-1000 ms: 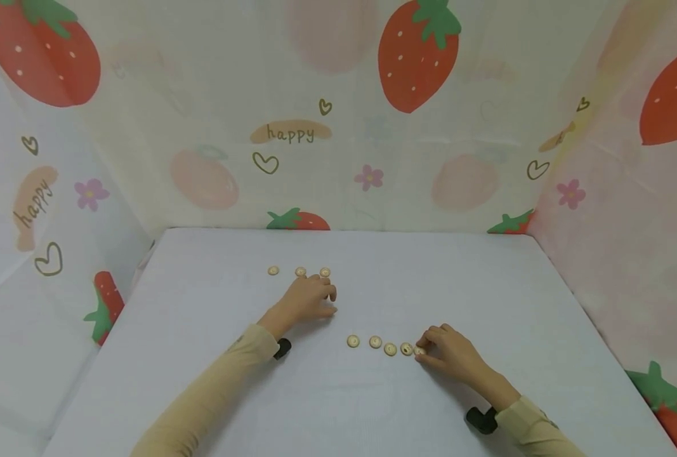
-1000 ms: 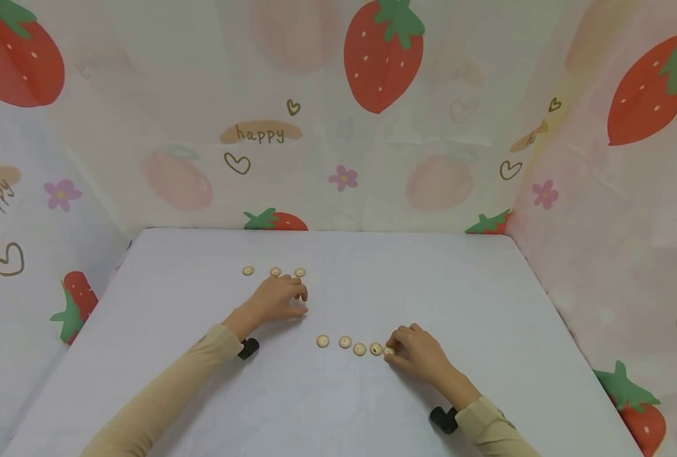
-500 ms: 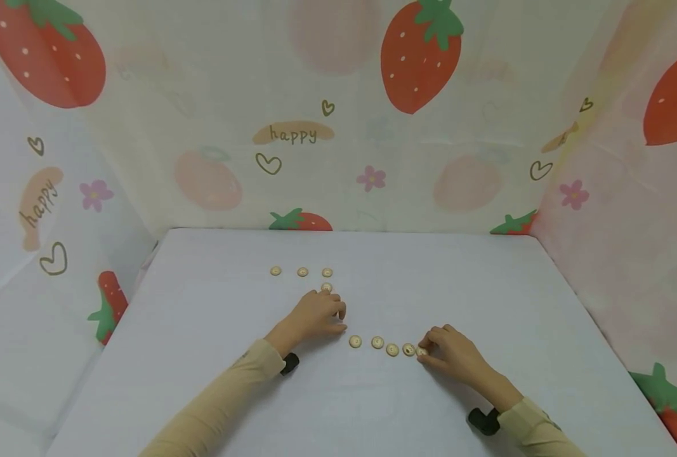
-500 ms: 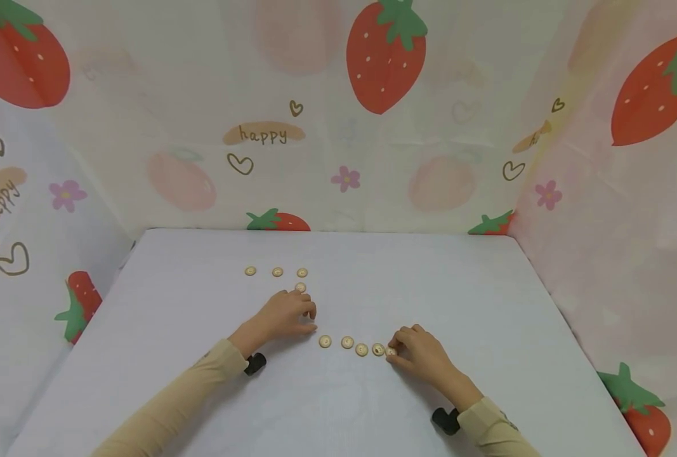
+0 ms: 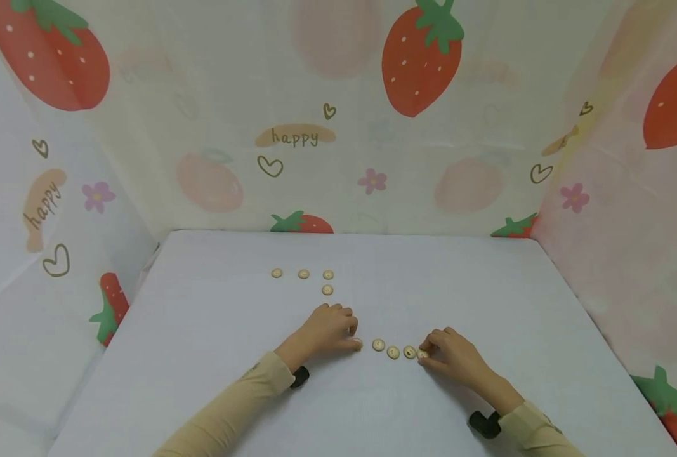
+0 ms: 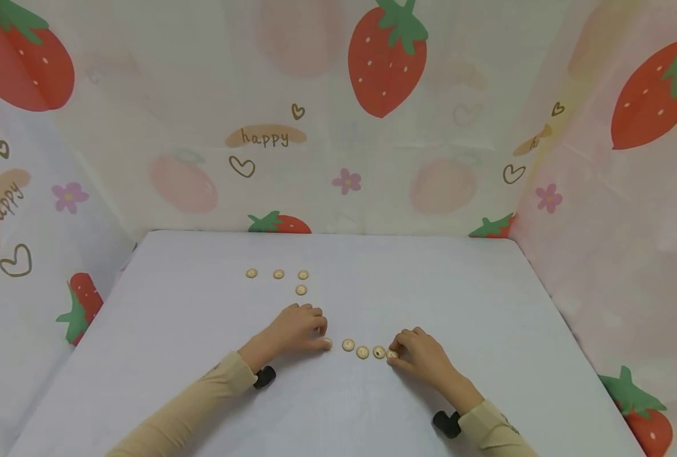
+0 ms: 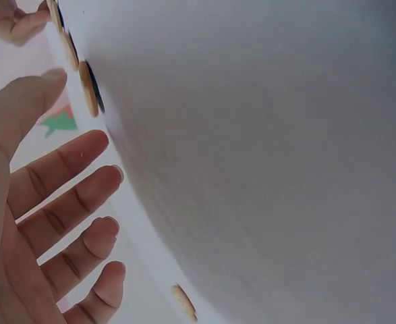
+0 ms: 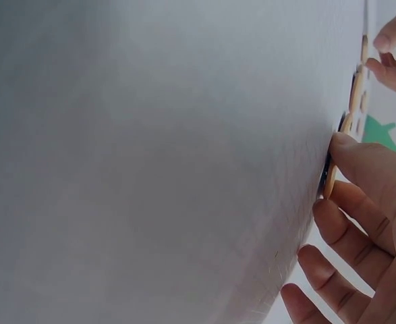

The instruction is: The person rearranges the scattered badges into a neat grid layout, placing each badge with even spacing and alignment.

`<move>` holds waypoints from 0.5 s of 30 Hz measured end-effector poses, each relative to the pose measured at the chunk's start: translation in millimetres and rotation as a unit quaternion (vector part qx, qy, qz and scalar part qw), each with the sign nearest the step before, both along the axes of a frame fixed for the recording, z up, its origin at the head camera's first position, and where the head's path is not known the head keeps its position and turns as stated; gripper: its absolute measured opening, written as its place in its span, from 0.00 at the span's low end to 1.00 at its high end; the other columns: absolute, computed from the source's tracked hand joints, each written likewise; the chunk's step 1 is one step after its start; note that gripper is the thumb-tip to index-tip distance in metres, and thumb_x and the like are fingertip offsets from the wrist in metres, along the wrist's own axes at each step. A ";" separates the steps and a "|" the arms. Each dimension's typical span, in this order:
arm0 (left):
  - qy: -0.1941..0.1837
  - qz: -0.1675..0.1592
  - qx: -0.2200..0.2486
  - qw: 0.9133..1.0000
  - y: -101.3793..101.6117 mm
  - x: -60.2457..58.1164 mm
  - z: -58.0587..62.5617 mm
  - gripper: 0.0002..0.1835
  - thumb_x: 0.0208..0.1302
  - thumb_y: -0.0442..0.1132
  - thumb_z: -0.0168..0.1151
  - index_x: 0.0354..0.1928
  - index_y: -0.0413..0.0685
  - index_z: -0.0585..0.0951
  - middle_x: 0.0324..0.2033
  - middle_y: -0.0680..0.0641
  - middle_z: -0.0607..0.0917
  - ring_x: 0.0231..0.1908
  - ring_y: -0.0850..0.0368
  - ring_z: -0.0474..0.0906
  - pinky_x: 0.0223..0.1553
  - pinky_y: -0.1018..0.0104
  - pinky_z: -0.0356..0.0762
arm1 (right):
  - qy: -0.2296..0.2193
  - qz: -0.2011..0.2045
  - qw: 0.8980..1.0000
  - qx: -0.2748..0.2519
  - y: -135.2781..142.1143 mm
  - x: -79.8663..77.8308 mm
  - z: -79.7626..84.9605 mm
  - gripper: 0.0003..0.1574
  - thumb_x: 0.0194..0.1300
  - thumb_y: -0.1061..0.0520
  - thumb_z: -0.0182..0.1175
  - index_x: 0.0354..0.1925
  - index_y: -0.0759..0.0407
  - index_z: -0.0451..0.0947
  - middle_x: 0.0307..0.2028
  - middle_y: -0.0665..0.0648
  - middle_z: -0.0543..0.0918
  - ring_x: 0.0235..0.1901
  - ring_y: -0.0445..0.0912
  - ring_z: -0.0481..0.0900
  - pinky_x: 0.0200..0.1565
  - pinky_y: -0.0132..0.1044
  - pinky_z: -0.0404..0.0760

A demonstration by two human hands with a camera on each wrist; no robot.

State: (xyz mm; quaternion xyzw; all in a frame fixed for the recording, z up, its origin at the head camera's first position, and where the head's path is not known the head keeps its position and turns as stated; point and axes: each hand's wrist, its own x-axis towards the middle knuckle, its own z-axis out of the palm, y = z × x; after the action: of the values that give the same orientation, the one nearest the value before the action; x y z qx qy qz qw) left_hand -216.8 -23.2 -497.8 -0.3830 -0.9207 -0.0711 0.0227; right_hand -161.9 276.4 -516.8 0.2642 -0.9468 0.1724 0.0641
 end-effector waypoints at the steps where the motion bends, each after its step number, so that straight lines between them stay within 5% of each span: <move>1: -0.001 -0.001 0.001 1.000 1.0 0.7 -0.9 0.16 0.54 0.62 0.60 0.29 0.58 0.81 0.31 0.58 0.79 0.33 0.61 0.73 0.32 0.65 0.67 | 0.000 0.000 1.000 0.000 0.3 0.0 -0.1 0.11 0.51 0.49 0.68 0.32 0.51 0.79 0.30 0.42 0.80 0.32 0.37 0.71 0.35 0.34 0.73; 15: 0.004 0.004 -0.024 1.000 8.9 7.3 -2.9 0.16 0.51 0.61 0.64 0.29 0.59 0.79 0.31 0.59 0.78 0.35 0.61 0.73 0.33 0.66 0.67 | 0.001 0.001 1.000 -0.002 -0.7 1.2 1.1 0.11 0.51 0.50 0.69 0.32 0.51 0.79 0.30 0.42 0.80 0.32 0.37 0.71 0.35 0.34 0.73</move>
State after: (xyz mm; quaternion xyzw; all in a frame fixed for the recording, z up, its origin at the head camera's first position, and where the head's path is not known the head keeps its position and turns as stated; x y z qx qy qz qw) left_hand -209.5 -14.3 -500.6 -0.3797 -0.9237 -0.0474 0.0173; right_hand -160.7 275.7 -515.7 0.2648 -0.9463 0.1737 0.0650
